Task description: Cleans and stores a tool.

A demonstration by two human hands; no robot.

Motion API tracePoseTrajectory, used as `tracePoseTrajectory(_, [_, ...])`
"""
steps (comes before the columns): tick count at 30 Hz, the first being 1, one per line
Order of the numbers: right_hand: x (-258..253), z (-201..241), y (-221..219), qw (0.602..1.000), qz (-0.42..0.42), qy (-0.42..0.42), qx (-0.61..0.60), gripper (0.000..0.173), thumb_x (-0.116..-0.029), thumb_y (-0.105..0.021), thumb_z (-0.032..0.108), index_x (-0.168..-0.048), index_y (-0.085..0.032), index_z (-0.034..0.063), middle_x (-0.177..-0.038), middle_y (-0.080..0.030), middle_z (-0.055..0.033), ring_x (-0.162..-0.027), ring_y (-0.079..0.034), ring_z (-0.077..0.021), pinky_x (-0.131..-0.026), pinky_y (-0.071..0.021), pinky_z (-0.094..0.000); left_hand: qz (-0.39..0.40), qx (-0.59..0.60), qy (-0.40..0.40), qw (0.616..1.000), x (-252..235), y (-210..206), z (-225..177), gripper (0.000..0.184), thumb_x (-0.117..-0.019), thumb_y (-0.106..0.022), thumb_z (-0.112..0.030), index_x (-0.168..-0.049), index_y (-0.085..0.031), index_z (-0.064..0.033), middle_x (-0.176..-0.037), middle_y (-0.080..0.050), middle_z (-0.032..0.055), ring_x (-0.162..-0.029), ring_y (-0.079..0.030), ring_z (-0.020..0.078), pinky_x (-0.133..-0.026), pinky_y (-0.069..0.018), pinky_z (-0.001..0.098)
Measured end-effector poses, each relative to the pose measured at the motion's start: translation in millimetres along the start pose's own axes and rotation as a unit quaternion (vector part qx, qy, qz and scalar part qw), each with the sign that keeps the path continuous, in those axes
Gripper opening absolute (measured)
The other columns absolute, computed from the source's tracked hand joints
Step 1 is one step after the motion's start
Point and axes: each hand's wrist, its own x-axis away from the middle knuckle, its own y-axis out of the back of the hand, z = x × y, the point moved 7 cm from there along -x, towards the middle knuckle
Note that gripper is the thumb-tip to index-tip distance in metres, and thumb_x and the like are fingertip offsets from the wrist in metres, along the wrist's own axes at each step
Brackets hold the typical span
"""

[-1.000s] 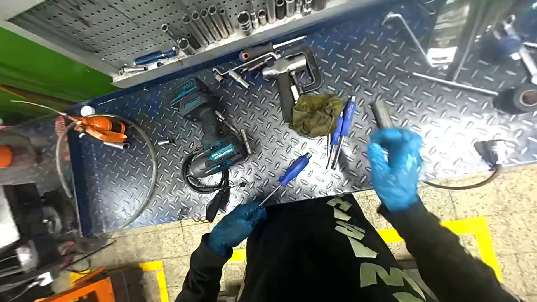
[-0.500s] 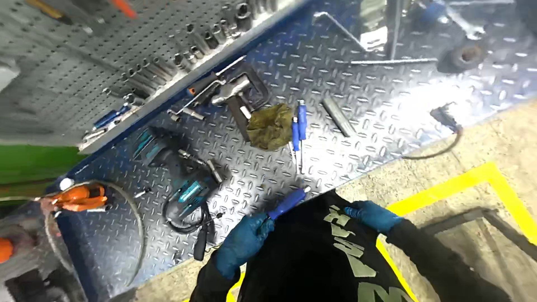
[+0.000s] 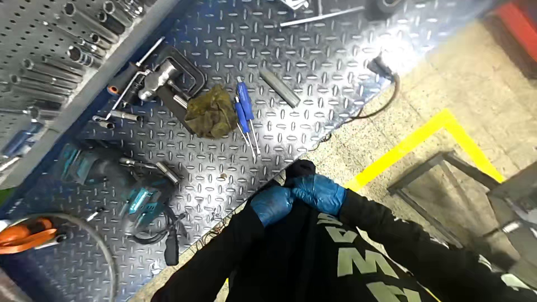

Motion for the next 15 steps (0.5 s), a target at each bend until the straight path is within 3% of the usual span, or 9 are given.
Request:
tracePoseTrajectory(1, [6, -7, -9, 0.999, -0.031, 0.017, 0.040, 0.043, -0.1100, -0.037, 0.038, -0.119, -0.071, 0.0127, -0.111, -0.073, -0.0099, -0.108, -0.070, -0.0279, -0.092, -0.0551, -0.0525, -0.005, 0.012, -0.034, 0.999, -1, -10, 5, 0.034, -0.1099, -0.045, -0.028, -0.122, -0.068, -0.0055, -0.115, -0.069, 0.0166, -0.108, -0.065, 0.0291, -0.096, -0.0499, 0.0514])
tracePoseTrajectory(3, [20, -20, -11, 0.990, -0.104, 0.070, 0.060, 0.043, -0.1090, -0.039, 0.042, -0.107, -0.069, 0.0106, -0.089, -0.071, -0.0100, -0.083, -0.072, -0.0285, -0.070, -0.0593, -0.0510, -0.071, 0.013, -0.117, 0.990, -19, -25, 22, 0.037, -0.1071, -0.046, -0.038, -0.100, -0.070, -0.0107, -0.095, -0.070, 0.0113, -0.093, -0.069, 0.0278, -0.082, -0.0561, 0.0550])
tracePoseTrajectory(4, [29, -25, -10, 0.988, -0.122, 0.084, 0.040, 0.041, -0.1082, -0.042, 0.041, -0.105, -0.067, 0.0091, -0.082, -0.069, -0.0090, -0.075, -0.071, -0.0269, -0.065, -0.0593, -0.0494, -0.073, 0.018, -0.133, 0.988, -20, -28, 25, 0.040, -0.1077, -0.045, -0.040, -0.097, -0.069, -0.0109, -0.091, -0.069, 0.0110, -0.090, -0.069, 0.0282, -0.080, -0.0556, 0.0555])
tracePoseTrajectory(6, [50, -43, -7, 0.991, -0.120, 0.050, -0.040, 0.032, -0.1062, -0.049, 0.034, -0.106, -0.065, 0.0061, -0.082, -0.068, -0.0094, -0.072, -0.070, -0.0253, -0.064, -0.0592, -0.0495, -0.066, 0.013, -0.139, 0.988, -12, -32, 27, 0.041, -0.1081, -0.044, -0.042, -0.095, -0.068, -0.0109, -0.088, -0.068, 0.0106, -0.086, -0.068, 0.0281, -0.077, -0.0550, 0.0548])
tracePoseTrajectory(8, [71, -55, -8, 0.987, -0.109, 0.005, -0.115, 0.025, -0.1051, -0.050, 0.031, -0.109, -0.063, 0.0108, -0.099, -0.073, -0.0039, -0.087, -0.071, -0.0156, -0.076, -0.0593, -0.0421, -0.078, 0.002, -0.146, 0.986, -4, -34, 31, 0.040, -0.1078, -0.044, -0.042, -0.094, -0.067, -0.0120, -0.084, -0.067, 0.0093, -0.082, -0.067, 0.0270, -0.073, -0.0553, 0.0539])
tracePoseTrajectory(10, [81, -48, -9, 0.976, -0.107, 0.025, -0.187, 0.024, -0.1042, -0.052, 0.024, -0.118, -0.066, 0.0104, -0.128, -0.070, -0.0024, -0.119, -0.066, -0.0108, -0.102, -0.0551, -0.0359, -0.083, -0.003, -0.155, 0.984, 0, -34, 35, 0.040, -0.1079, -0.044, -0.042, -0.095, -0.068, -0.0129, -0.084, -0.068, 0.0089, -0.082, -0.068, 0.0265, -0.073, -0.0558, 0.0539])
tracePoseTrajectory(11, [82, -37, -11, 0.966, -0.116, 0.060, -0.221, 0.027, -0.1051, -0.051, 0.020, -0.122, -0.068, 0.0065, -0.137, -0.066, -0.0061, -0.131, -0.060, -0.0145, -0.113, -0.0487, -0.0372, -0.082, -0.003, -0.156, 0.984, 1, -37, 37, 0.039, -0.1076, -0.044, -0.042, -0.096, -0.069, -0.0139, -0.084, -0.068, 0.0082, -0.082, -0.068, 0.0260, -0.073, -0.0562, 0.0539])
tracePoseTrajectory(13, [72, -10, -13, 0.950, -0.160, 0.141, -0.226, 0.025, -0.1049, -0.051, 0.011, -0.116, -0.071, 0.0015, -0.136, -0.066, -0.0129, -0.136, -0.056, -0.0243, -0.118, -0.0447, -0.0435, -0.069, -0.004, -0.156, 0.985, 0, -37, 37, 0.038, -0.1078, -0.045, -0.041, -0.096, -0.068, -0.0126, -0.086, -0.068, 0.0096, -0.084, -0.068, 0.0274, -0.075, -0.0553, 0.0548])
tracePoseTrajectory(15, [57, 16, -19, 0.947, -0.175, 0.166, -0.212, 0.023, -0.1008, -0.053, 0.005, -0.105, -0.075, -0.0010, -0.125, -0.071, -0.0147, -0.129, -0.062, -0.0247, -0.114, -0.0473, -0.0412, -0.061, -0.010, -0.157, 0.986, -2, -39, 35, 0.039, -0.1079, -0.045, -0.040, -0.099, -0.069, -0.0111, -0.090, -0.069, 0.0112, -0.089, -0.069, 0.0293, -0.078, -0.0552, 0.0564])
